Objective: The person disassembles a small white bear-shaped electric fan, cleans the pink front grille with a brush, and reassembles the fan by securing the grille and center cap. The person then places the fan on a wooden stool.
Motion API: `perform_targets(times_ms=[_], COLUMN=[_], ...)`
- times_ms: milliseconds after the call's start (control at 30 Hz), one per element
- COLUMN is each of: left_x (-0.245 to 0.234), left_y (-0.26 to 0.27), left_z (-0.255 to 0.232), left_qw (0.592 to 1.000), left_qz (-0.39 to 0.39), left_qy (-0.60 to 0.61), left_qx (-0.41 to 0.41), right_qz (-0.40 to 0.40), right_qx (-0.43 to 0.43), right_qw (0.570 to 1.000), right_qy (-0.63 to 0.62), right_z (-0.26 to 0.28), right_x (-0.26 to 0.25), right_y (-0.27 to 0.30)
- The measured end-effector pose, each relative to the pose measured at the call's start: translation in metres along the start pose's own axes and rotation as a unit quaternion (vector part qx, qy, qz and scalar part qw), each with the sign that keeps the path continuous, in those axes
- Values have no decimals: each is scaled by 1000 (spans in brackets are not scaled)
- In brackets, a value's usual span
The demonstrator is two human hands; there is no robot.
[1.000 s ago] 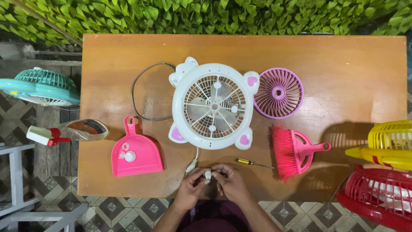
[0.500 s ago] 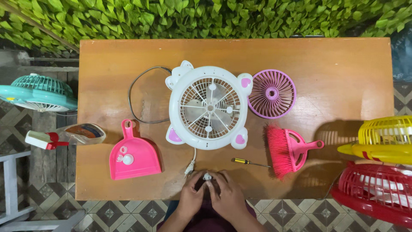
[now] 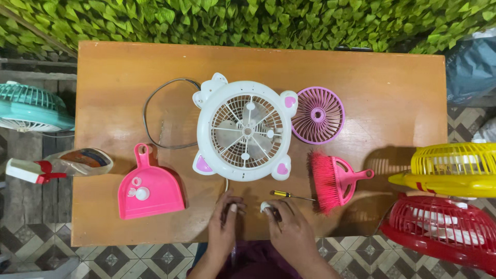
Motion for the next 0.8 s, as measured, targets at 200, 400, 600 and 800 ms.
perform_targets(times_ms=[200,400,600,800], left_x=[-3,-3,-14,-7], left_y=[-10,3,1,4], left_z=[19,5,10,-10], left_qw=[989,929,939,942], left_qz=[-10,34,53,45], left_qy=[-39,-355,-324,-312], left_qx=[-139,98,102,113], right_qz=[22,1,22,74], right_qx=[1,-147,-235,-239], right_qw=[999,989,969,961], right_qy=[-47,21,75,115], right_z=[7,35,44,42], right_x=[-40,-40,-19,-9], right_y=[-60,-129,-167,-182])
Point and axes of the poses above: each hand's wrist, its own y-axis away from the middle knuckle, its own x-axis out of the palm, z = x × y, the point moved 6 cm from there along -y, towards the middle knuckle, and after that the axes turned 6 degrees about z, right-handed, at the moved point
